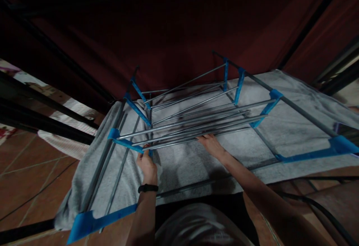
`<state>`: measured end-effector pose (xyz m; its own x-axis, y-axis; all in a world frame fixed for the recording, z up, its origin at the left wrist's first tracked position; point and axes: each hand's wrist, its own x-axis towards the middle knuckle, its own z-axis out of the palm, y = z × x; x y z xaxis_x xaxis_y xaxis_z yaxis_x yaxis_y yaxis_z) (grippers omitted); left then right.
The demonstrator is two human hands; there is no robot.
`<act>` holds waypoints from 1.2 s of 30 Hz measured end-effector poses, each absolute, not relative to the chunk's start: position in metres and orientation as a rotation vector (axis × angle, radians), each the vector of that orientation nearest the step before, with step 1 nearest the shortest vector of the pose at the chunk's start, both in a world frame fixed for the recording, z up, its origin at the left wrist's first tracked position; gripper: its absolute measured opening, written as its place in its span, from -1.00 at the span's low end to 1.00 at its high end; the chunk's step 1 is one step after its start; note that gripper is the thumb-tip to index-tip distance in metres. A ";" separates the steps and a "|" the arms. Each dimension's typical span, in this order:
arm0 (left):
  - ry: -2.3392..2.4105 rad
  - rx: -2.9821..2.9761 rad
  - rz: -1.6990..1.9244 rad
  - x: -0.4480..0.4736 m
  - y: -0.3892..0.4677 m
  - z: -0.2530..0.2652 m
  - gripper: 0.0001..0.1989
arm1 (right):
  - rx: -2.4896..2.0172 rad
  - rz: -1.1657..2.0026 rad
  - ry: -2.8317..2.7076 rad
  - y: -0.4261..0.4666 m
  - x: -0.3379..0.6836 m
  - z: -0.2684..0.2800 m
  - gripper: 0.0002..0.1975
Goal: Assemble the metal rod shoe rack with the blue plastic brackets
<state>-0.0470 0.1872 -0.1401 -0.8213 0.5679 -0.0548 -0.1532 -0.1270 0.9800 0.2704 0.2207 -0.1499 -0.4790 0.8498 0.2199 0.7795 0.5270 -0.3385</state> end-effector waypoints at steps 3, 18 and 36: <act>1.677 0.498 1.979 -0.048 0.187 -0.140 -0.84 | -1.340 0.288 -2.418 0.218 0.274 -0.152 -0.59; 1.634 0.395 2.027 -0.046 0.191 -0.139 -0.86 | -1.348 0.290 -2.441 0.210 0.278 -0.156 -0.65; 1.664 0.411 2.014 -0.047 0.191 -0.143 -0.85 | -1.284 0.269 -2.514 0.213 0.281 -0.149 -0.65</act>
